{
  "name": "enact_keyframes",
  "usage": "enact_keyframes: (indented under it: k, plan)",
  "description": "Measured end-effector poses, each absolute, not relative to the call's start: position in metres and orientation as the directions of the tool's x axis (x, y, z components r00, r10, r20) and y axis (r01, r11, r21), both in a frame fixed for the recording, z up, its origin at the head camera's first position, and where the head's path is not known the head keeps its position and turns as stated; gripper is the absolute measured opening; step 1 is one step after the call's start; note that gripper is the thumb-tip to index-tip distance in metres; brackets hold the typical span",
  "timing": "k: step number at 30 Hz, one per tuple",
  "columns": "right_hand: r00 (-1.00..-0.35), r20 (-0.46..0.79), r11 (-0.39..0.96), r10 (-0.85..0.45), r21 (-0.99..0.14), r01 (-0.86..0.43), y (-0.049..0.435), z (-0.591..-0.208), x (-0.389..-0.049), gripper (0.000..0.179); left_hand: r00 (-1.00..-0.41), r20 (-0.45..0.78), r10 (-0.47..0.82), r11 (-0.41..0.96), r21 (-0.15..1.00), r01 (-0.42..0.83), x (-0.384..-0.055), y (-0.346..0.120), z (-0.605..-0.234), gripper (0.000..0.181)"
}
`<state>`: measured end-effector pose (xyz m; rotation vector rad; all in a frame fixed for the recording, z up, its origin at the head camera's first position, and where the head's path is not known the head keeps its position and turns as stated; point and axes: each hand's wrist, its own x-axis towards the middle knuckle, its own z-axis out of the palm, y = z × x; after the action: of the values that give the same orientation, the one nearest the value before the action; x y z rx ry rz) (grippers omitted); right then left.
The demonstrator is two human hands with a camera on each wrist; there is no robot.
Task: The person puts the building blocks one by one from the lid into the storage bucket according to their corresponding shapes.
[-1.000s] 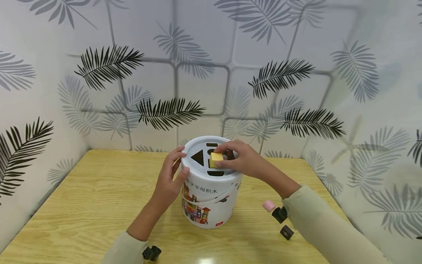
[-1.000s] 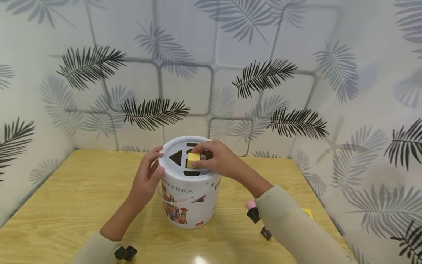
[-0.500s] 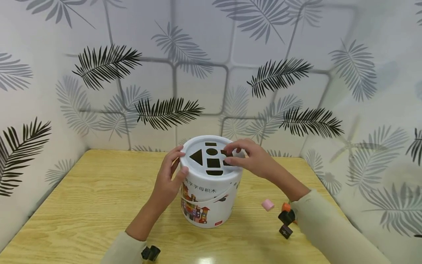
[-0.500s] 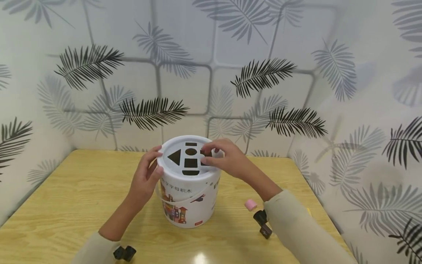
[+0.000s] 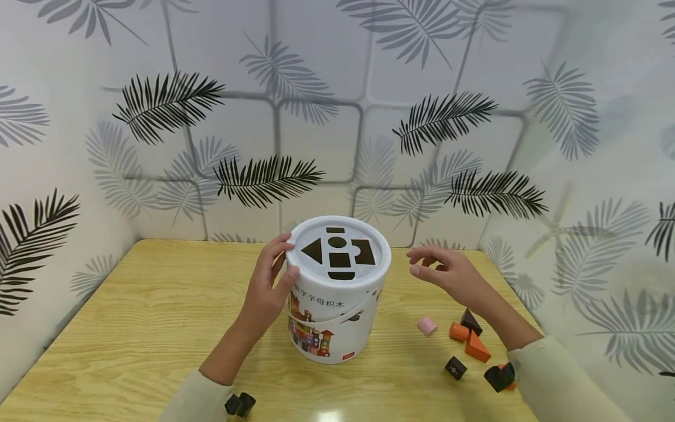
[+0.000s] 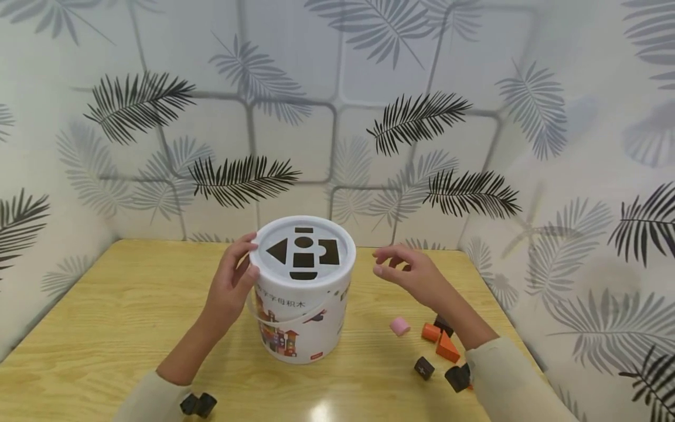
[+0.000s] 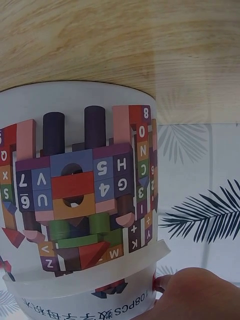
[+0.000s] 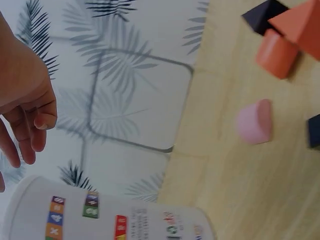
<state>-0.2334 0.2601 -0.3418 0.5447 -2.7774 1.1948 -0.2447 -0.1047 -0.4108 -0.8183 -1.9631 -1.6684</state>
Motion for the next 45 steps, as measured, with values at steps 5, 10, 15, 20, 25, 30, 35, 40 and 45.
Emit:
enact_keyframes:
  k: [5,10,15,20,25,30,35,40,45]
  plan:
    - [-0.951,0.160,0.647,-0.266,-0.701,-0.299,0.279,-0.366,-0.229,0.036,-0.735,0.659,0.156,0.097,0.731,0.676,-0.245,-0.105,-0.411,0.041]
    - [-0.963,0.127,0.672,-0.239,-0.694,-0.258,0.298,-0.392,-0.226,0.038,-0.738,0.657,0.157,0.097,0.733,0.673,-0.244,-0.105,-0.411,0.041]
    - [-0.976,0.060,0.655,-0.208,-0.733,-0.185,0.314,-0.413,-0.223,0.040,-0.736,0.658,0.156,0.096,0.732,0.675,-0.245,-0.106,-0.411,0.041]
    - [-0.973,0.047,0.640,-0.228,-0.745,-0.186,0.321,-0.429,-0.221,0.040,-0.734,0.661,0.156,0.101,0.729,0.677,-0.246,-0.106,-0.412,0.040]
    - [-0.969,0.015,0.647,-0.248,-0.742,-0.177,0.323,-0.441,-0.222,0.042,-0.738,0.656,0.158,0.106,0.732,0.673,-0.245,-0.106,-0.412,0.041]
    - [-0.962,0.017,0.667,-0.272,-0.717,-0.201,0.324,-0.450,-0.225,0.039,-0.742,0.650,0.161,0.104,0.737,0.668,-0.245,-0.105,-0.412,0.041]
    - [-0.943,0.072,0.701,-0.324,-0.651,-0.291,0.326,-0.459,-0.229,0.029,-0.742,0.651,0.161,0.098,0.737,0.668,-0.245,-0.105,-0.412,0.041]
    - [-0.923,0.117,0.740,-0.367,-0.564,-0.366,0.325,-0.462,-0.233,0.025,-0.740,0.654,0.160,0.096,0.735,0.671,-0.245,-0.105,-0.412,0.040]
    - [-0.918,0.112,0.774,-0.381,-0.504,-0.383,0.321,-0.460,-0.237,0.024,-0.742,0.651,0.160,0.098,0.738,0.668,-0.245,-0.106,-0.412,0.040]
